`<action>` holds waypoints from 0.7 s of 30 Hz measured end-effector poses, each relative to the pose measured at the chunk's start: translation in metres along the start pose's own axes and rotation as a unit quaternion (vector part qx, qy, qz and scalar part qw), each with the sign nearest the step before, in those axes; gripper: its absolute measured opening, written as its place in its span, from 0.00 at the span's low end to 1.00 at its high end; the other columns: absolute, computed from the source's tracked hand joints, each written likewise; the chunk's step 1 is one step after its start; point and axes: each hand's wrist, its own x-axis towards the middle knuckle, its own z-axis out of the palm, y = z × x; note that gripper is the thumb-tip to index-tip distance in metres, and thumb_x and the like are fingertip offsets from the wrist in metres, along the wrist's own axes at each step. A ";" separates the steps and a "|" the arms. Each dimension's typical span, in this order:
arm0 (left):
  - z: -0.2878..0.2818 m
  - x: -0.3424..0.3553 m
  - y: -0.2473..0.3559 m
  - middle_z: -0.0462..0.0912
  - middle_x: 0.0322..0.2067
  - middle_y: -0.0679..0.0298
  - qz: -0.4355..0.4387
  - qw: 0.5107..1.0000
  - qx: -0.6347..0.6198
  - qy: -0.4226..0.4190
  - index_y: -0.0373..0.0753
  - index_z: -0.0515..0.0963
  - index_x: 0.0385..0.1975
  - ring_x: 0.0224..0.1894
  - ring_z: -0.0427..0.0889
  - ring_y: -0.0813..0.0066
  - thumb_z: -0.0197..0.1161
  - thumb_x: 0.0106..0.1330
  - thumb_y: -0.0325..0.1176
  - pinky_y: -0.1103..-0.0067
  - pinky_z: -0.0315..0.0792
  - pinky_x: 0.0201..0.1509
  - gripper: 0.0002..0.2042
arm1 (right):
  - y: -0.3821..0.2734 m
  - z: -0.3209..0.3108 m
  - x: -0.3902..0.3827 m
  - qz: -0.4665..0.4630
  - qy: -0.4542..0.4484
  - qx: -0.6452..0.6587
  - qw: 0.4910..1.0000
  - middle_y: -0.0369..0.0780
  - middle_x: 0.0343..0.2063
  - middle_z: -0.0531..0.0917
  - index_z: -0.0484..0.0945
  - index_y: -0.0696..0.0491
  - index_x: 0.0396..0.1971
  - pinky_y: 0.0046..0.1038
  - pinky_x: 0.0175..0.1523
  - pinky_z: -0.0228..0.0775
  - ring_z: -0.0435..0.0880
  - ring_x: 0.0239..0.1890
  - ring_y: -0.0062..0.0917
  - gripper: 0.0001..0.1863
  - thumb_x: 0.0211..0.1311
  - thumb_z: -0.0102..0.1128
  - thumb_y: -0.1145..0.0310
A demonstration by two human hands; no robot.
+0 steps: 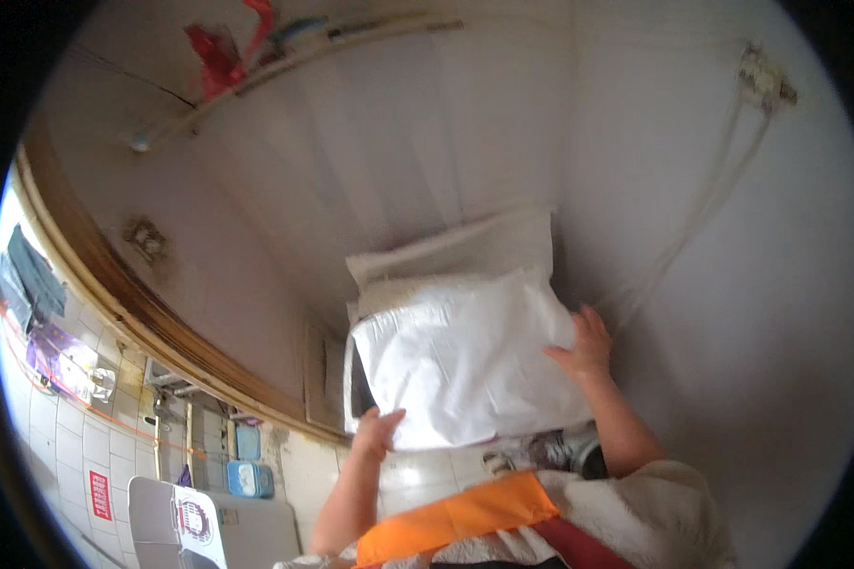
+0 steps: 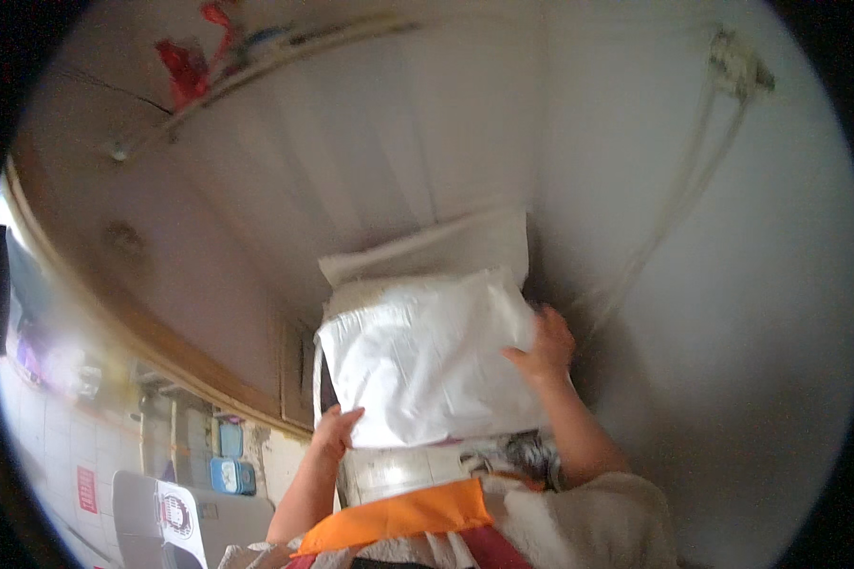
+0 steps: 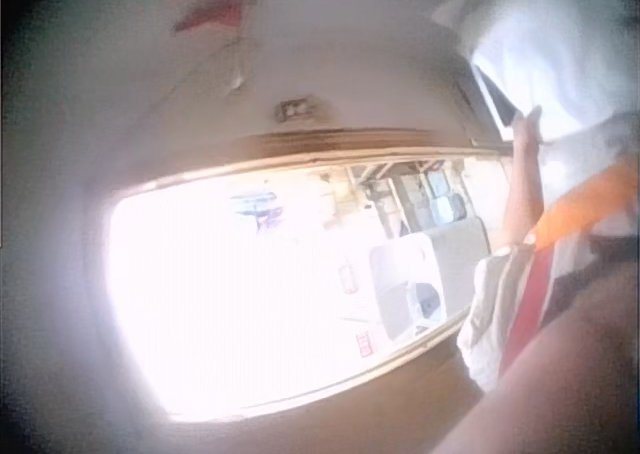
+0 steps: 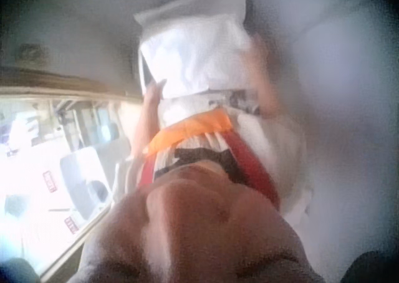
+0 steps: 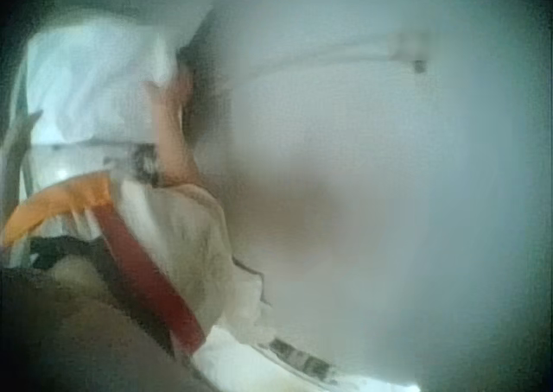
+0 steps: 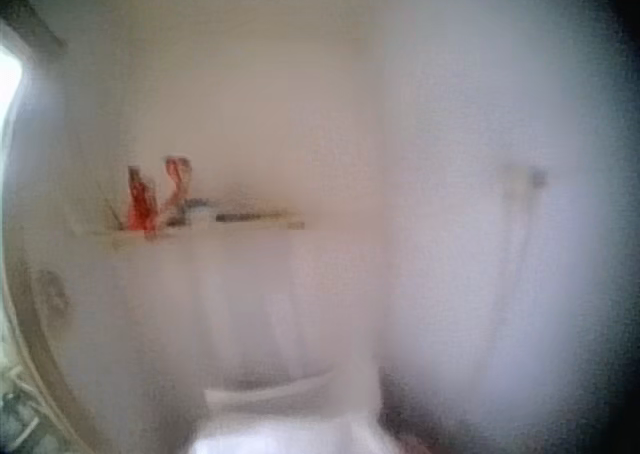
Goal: The person kneads dough in a bowl, adds liquid with a spoon, and then mixes a larger quantity of dough in a plastic bin. They later carry the bowl to a different room, place it on a shelf, and handle a metal tray near an oven.
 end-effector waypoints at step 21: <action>0.102 -0.252 0.324 0.80 0.39 0.54 0.432 0.849 -0.201 -0.229 0.28 0.70 0.49 0.40 0.82 0.64 0.64 0.53 0.31 0.70 0.77 0.45 0.23 | -0.063 -0.264 0.131 -0.053 0.037 0.725 0.685 0.41 0.34 0.80 0.78 0.55 0.38 0.31 0.46 0.73 0.81 0.38 0.28 0.16 0.55 0.57 0.61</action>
